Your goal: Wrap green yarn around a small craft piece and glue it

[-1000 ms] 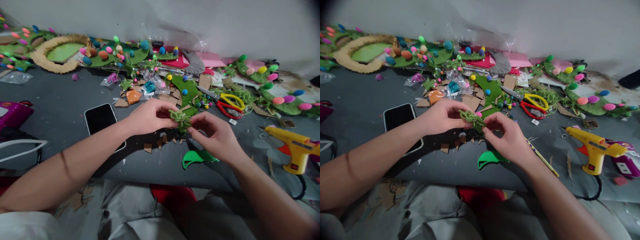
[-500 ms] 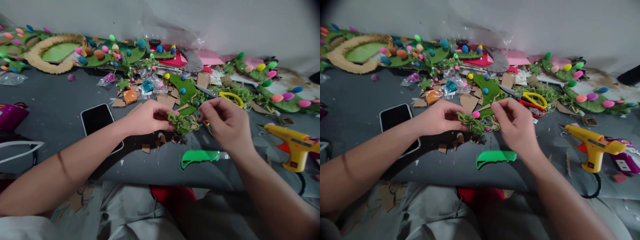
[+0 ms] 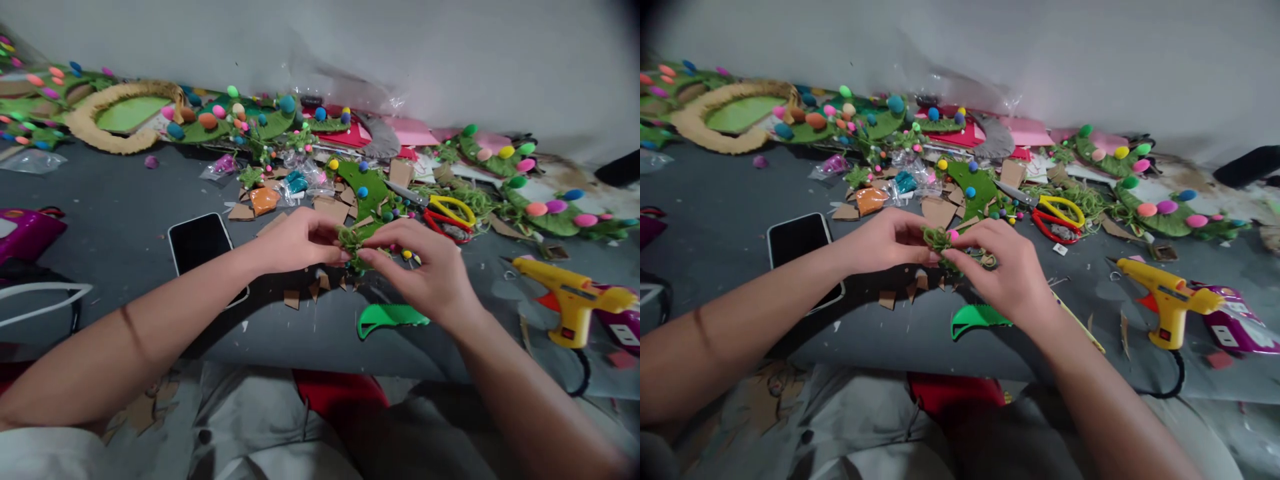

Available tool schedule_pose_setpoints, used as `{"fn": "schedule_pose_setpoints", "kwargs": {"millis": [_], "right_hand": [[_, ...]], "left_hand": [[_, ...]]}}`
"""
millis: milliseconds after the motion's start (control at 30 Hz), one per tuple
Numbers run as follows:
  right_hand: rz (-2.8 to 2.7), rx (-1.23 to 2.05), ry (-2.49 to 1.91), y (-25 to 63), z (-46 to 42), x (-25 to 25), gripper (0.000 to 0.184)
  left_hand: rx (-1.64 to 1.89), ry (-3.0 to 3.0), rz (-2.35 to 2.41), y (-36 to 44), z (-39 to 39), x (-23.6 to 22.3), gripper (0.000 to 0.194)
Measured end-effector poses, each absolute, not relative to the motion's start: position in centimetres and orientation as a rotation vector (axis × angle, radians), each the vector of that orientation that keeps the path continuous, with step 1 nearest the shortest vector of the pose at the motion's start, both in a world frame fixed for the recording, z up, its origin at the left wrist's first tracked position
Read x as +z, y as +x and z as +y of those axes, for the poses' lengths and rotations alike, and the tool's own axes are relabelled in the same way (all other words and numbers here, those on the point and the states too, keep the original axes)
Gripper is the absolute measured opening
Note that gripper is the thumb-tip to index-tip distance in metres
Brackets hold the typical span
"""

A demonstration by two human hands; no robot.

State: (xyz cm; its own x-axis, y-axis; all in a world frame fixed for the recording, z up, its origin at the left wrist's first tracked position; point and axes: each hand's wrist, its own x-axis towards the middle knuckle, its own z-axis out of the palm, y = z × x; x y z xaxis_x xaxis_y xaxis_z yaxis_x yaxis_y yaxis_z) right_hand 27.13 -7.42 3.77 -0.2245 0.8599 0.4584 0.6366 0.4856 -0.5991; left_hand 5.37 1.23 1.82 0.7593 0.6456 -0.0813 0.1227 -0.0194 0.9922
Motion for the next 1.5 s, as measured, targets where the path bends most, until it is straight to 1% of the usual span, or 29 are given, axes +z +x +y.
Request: {"fn": "schedule_pose_setpoints", "kwargs": {"millis": [267, 433, 633, 700, 767, 833, 867, 900, 967, 1000, 1033, 1067, 1133, 1167, 1233, 1300, 1500], "right_hand": [[-1.95, 0.492, -1.318, 26.5, -7.2, 3.1, 0.006], [-1.834, 0.559, -1.359, 26.6, -7.3, 3.6, 0.01], [-1.645, 0.587, -1.451, 28.5, -6.7, 3.7, 0.019], [-1.567, 0.554, -1.508, 30.1, -6.4, 3.6, 0.025], [-1.493, 0.495, -1.551, 32.2, -6.0, 3.6, 0.037], [-1.451, 0.381, -1.583, 34.6, -5.8, 3.5, 0.048], [-1.433, 0.299, -1.604, 35.8, -5.7, 3.5, 0.049], [-1.426, 0.221, -1.629, 36.8, -5.7, 3.5, 0.044], [-1.431, 0.087, -1.64, 37.7, -5.9, 3.4, 0.014], [-1.455, 0.054, -1.624, 37.5, -6.0, 3.3, 0.011], [-1.496, 0.053, -1.592, 36.8, -6.2, 3.3, 0.02], [-1.553, 0.081, -1.552, 35.8, -6.4, 3.2, 0.022], [-1.71, 0.217, -1.456, 32.9, -6.9, 3.2, 0.009], [-1.781, 0.289, -1.407, 31.4, -7.1, 3.2, 0.007], [-1.865, 0.416, -1.286, 28.9, -7.3, 3.1, 0.006], [-1.874, 0.447, -1.211, 27.3, -7.3, 3.0, 0.006], [-1.885, 0.472, -1.243, 26.7, -6.9, 2.4, 0.007]], "left_hand": [[0.437, 1.644, 0.633, 5.3, 1.3, 1.9, 0.022], [0.426, 1.55, 0.654, 5.2, 1.3, 2.1, 0.023], [0.448, 1.555, 0.667, 5.0, 2.0, 1.4, 0.015], [0.455, 1.578, 0.693, 4.9, 2.1, 1.2, 0.015], [0.456, 1.584, 0.701, 4.9, 2.2, 1.3, 0.014], [0.456, 1.558, 0.691, 5.0, 2.1, 1.5, 0.013], [0.46, 1.539, 0.687, 5.1, 2.1, 1.6, 0.012], [0.468, 1.519, 0.685, 5.1, 2.0, 1.7, 0.012], [0.476, 1.489, 0.686, 5.2, 1.9, 1.9, 0.012], [0.477, 1.482, 0.685, 5.2, 1.9, 1.9, 0.012], [0.477, 1.485, 0.681, 5.2, 1.8, 1.9, 0.012], [0.477, 1.492, 0.675, 5.3, 1.8, 1.8, 0.011], [0.482, 1.515, 0.663, 5.3, 1.8, 1.8, 0.011], [0.488, 1.523, 0.658, 5.3, 1.8, 1.8, 0.012], [0.496, 1.526, 0.652, 5.3, 1.8, 1.8, 0.014], [0.49, 1.526, 0.644, 5.4, 1.8, 1.8, 0.017], [0.459, 1.535, 0.661, 5.3, 1.5, 1.7, 0.027]]}}
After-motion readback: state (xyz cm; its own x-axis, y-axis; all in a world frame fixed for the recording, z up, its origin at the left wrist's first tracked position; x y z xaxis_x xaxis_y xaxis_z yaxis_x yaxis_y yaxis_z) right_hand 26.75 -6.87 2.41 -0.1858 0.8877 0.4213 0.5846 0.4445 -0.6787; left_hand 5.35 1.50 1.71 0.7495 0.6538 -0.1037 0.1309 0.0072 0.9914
